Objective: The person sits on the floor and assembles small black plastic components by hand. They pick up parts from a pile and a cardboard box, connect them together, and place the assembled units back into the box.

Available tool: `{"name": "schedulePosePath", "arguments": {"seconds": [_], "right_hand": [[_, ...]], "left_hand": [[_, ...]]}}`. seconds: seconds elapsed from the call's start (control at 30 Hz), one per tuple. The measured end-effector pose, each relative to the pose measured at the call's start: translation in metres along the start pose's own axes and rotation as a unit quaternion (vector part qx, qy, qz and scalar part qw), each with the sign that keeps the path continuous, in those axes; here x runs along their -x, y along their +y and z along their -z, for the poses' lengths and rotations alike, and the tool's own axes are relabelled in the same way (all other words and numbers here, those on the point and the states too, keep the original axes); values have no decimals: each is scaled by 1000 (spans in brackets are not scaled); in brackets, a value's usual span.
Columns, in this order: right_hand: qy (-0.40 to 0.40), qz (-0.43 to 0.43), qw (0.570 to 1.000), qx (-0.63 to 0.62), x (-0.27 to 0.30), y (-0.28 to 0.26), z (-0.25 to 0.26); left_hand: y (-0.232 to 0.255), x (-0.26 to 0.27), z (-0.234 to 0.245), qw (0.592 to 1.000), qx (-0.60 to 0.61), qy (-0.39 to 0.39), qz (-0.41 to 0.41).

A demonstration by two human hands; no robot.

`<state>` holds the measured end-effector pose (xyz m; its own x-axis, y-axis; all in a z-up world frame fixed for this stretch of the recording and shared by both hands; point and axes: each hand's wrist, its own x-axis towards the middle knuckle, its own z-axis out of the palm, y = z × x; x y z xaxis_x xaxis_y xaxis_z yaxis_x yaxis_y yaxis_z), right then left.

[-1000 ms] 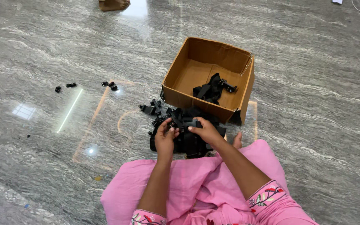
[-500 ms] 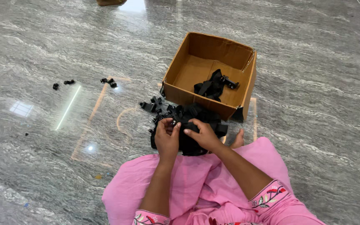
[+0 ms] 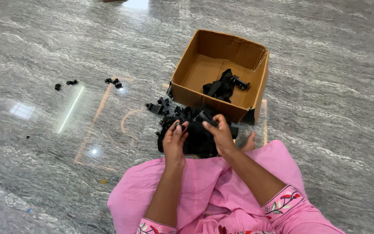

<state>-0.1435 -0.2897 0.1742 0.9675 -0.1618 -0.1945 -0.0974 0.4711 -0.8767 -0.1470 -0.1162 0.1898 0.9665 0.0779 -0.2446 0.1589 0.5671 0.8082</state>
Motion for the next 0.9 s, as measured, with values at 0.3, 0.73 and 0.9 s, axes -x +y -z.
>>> {"name": "schedulePosePath", "arguments": {"seconds": [0.3, 0.73, 0.9], "right_hand": [[-44, -52, 996, -49, 3, 1, -2], [-49, 194, 850, 487, 12, -18, -7], [-203, 297, 829, 428, 36, -49, -29]], "left_hand": [[-21, 9, -4, 988, -47, -139, -39], [3, 17, -11, 936, -325, -9, -132], [0, 13, -9, 942, -317, -10, -108]]}}
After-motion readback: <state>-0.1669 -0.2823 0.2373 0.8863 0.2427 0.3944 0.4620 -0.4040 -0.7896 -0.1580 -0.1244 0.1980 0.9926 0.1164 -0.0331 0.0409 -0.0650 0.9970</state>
